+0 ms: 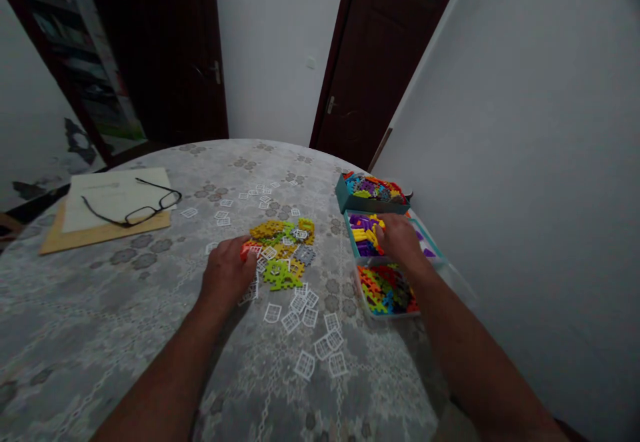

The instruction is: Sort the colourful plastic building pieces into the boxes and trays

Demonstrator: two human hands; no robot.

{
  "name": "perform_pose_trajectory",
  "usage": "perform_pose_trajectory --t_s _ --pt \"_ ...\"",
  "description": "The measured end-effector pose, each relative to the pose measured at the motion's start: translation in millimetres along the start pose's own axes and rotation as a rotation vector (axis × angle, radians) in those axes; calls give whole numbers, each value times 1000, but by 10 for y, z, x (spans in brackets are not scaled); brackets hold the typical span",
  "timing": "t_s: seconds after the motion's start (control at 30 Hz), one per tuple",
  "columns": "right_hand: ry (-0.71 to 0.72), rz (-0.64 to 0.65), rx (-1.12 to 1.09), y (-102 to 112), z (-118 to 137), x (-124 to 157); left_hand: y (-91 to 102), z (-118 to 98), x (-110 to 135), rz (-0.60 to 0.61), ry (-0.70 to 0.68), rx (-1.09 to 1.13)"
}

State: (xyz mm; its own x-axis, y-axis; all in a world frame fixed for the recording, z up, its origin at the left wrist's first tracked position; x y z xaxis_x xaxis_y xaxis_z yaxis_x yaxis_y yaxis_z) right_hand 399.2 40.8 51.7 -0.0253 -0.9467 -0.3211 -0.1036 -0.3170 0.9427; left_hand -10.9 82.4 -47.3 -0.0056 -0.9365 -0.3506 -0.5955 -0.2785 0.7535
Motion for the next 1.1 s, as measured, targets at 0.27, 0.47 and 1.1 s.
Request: perform_pose_trajectory --t_s 0.27,0.47,1.1 --pt "314 37 -396 -118 1479 520 -99 11 7 120 -93 -122" --pt "119 57 -381 -607 1806 565 -114 28 25 106 -90 -173" --pt "134 -269 -936 -808 1749 609 -18 -191 141 193 53 -289"
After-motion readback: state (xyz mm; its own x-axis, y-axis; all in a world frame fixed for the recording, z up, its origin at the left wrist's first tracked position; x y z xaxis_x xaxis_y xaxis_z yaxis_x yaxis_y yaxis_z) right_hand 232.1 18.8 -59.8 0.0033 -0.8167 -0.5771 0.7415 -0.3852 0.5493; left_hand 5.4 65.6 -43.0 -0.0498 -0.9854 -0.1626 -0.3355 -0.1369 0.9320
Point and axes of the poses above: each hand's wrist, its own x-axis away from the middle knuckle, its own y-axis out of the back of the hand, z = x × y, the point moved 3 cm from there along -x, towards the middle knuckle, and after that the axes turned 6 degrees about y, right-handed, at the moved point
